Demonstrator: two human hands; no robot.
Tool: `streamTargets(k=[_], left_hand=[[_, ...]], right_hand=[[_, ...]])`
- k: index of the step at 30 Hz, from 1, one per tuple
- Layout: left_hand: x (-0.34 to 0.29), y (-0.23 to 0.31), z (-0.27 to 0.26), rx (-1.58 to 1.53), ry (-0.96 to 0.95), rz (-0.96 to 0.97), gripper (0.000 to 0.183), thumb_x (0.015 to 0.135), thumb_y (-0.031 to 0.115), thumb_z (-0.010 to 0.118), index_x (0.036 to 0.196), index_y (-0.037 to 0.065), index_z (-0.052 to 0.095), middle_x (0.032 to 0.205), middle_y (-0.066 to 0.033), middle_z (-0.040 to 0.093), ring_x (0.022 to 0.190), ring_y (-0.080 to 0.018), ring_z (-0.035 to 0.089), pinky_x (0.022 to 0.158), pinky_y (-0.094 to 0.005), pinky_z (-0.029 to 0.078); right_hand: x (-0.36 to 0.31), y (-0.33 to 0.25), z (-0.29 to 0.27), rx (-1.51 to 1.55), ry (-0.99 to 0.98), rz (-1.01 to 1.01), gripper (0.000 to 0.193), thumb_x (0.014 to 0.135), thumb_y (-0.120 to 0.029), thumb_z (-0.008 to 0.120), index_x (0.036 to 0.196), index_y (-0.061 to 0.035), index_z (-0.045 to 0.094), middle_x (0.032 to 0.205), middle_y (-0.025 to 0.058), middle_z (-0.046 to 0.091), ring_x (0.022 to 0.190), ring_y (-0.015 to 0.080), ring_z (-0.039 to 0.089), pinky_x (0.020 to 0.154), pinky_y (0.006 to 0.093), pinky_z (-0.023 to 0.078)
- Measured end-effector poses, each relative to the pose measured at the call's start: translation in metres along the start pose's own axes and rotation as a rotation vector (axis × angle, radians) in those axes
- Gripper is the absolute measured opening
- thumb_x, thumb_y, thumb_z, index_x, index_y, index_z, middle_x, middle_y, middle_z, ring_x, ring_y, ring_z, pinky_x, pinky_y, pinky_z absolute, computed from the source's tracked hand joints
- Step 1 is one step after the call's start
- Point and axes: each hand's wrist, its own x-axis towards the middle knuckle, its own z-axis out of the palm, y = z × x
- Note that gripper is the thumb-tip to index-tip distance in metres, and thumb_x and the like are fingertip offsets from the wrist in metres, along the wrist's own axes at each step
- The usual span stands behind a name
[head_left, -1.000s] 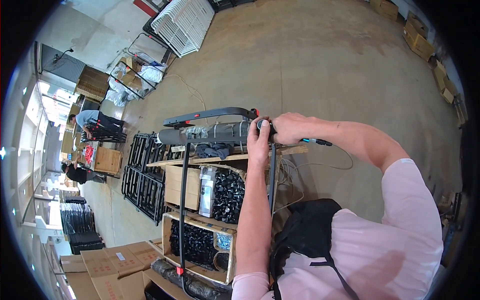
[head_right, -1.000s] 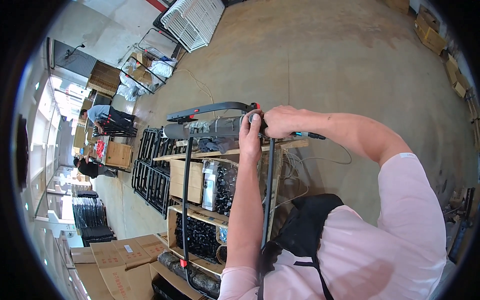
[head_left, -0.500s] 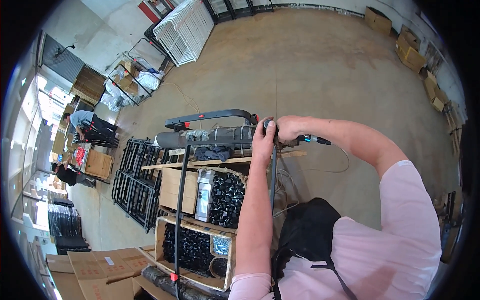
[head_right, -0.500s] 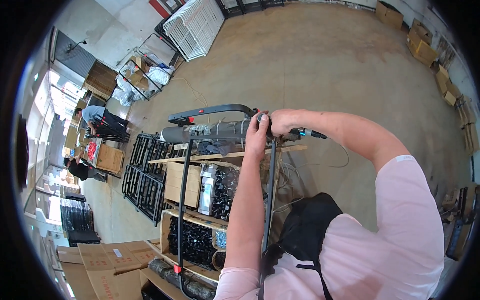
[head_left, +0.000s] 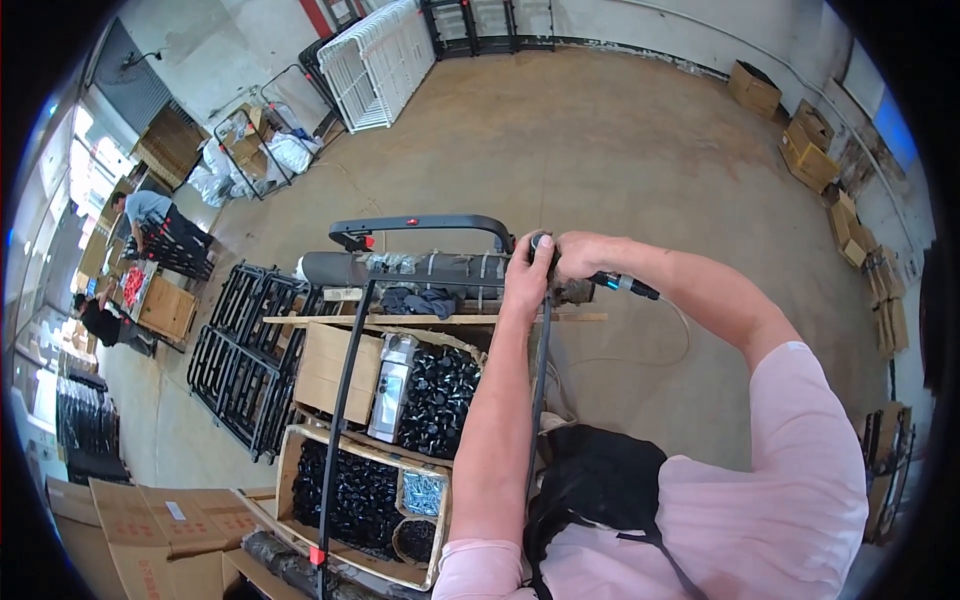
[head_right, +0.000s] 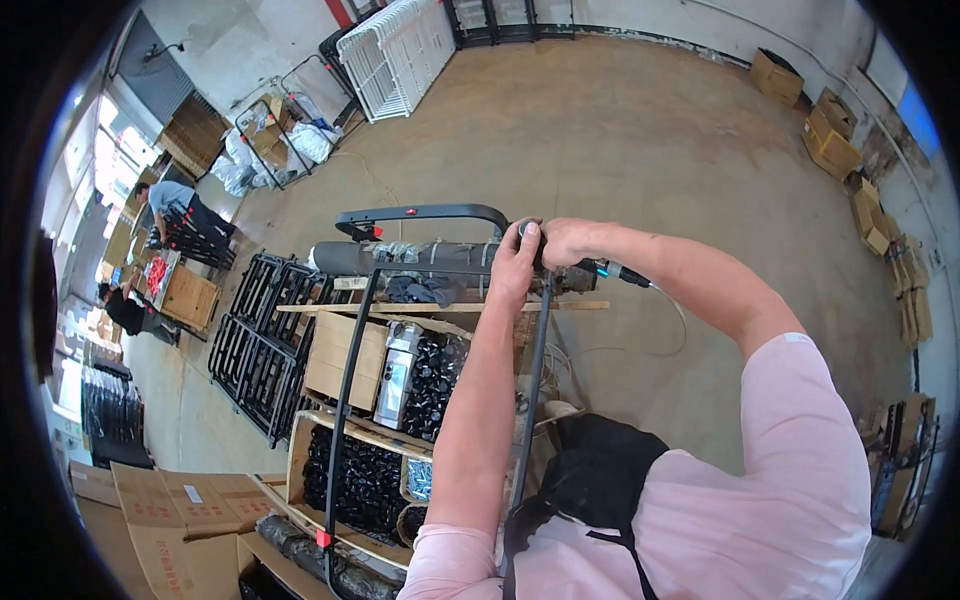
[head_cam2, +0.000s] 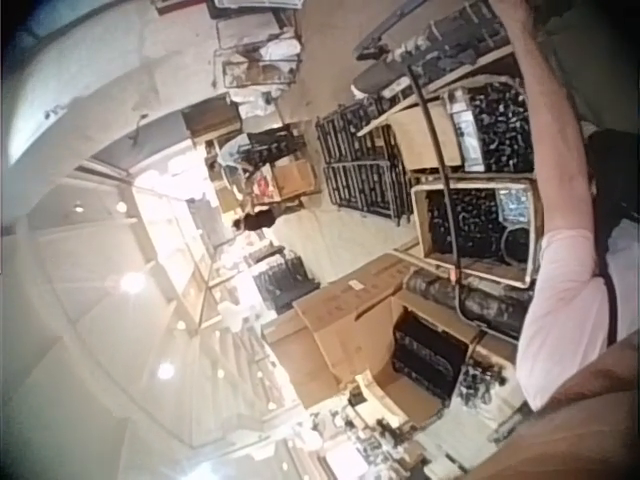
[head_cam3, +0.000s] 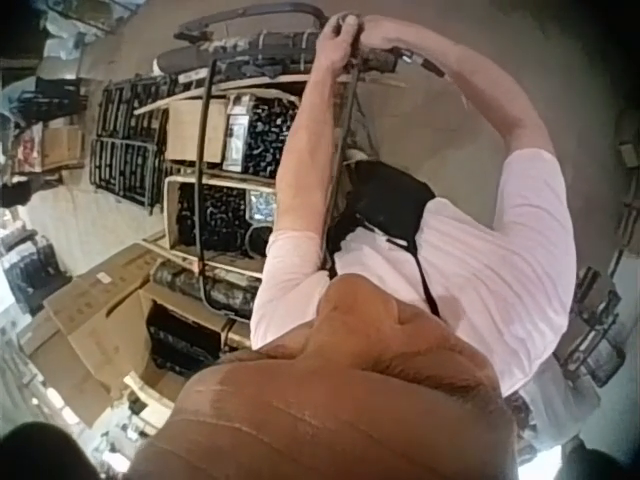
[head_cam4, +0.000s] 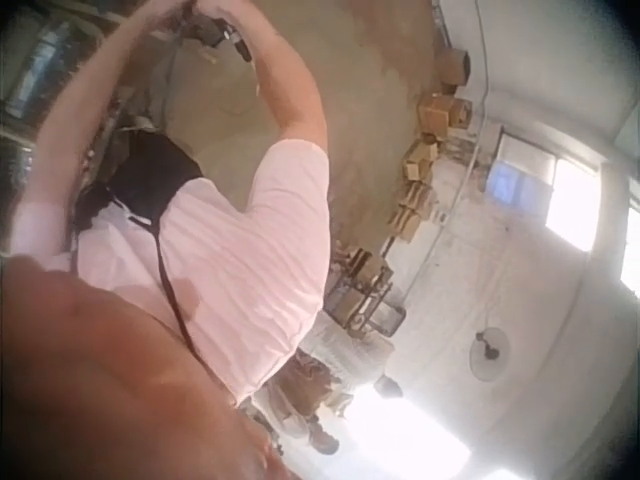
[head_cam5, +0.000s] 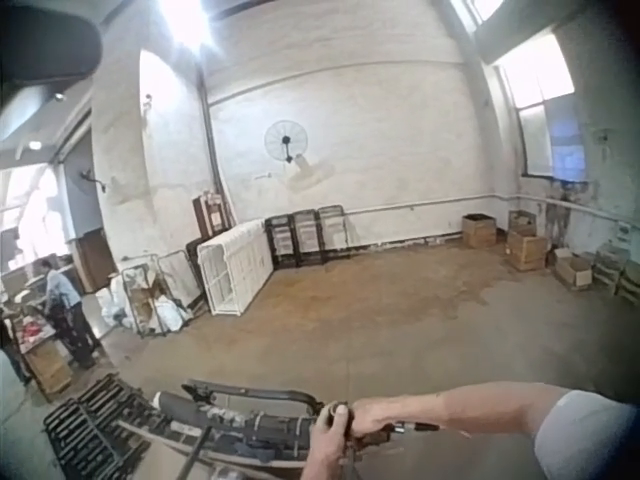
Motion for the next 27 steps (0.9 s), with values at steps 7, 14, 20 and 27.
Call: streamTargets(k=[7, 14, 20, 27], left_hand=[[0.032, 0.046, -0.107, -0.059, 0.187, 0.102, 0.033, 0.11, 0.034, 0.06, 0.127, 0.006, 0.067, 0.113, -0.0018, 0.067, 0.104, -0.0118, 0.058, 0.091, -0.0285, 0.05], [0.064, 0.087, -0.264, 0.246, 0.526, 0.18, 0.038, 0.109, 0.037, 0.061, 0.13, 0.006, 0.069, 0.115, -0.0031, 0.069, 0.106, -0.0128, 0.06, 0.095, -0.0304, 0.05], [0.078, 0.086, -0.338, 0.137, 0.684, 0.118, 0.039, 0.109, 0.036, 0.062, 0.132, 0.005, 0.069, 0.122, -0.0056, 0.07, 0.11, -0.0143, 0.061, 0.098, -0.0322, 0.05], [0.088, 0.069, -0.343, 0.192, 0.77, 0.134, 0.04, 0.109, 0.037, 0.063, 0.132, 0.005, 0.069, 0.118, -0.0047, 0.071, 0.108, -0.0137, 0.061, 0.095, -0.0319, 0.051]], right_hand=[[0.05, -0.114, -0.048, -0.003, -0.07, -0.197, 0.035, 0.083, -0.034, 0.067, 0.089, -0.0012, 0.079, 0.082, 0.0115, 0.079, 0.086, 0.027, 0.077, 0.084, 0.0445, 0.059], [0.182, -0.246, -0.035, 0.044, -0.022, -0.457, 0.041, 0.082, -0.032, 0.065, 0.101, 0.0025, 0.078, 0.094, 0.0211, 0.078, 0.095, 0.0369, 0.076, 0.087, 0.0477, 0.059], [0.238, -0.315, -0.032, -0.031, -0.098, -0.541, 0.044, 0.083, -0.031, 0.065, 0.109, 0.0035, 0.077, 0.113, 0.0261, 0.075, 0.109, 0.0403, 0.073, 0.092, 0.0485, 0.058], [0.267, -0.323, -0.025, -0.15, -0.156, -0.565, 0.04, 0.088, -0.025, 0.06, 0.113, 0.0018, 0.077, 0.119, 0.0239, 0.075, 0.113, 0.0382, 0.072, 0.094, 0.0477, 0.057]])
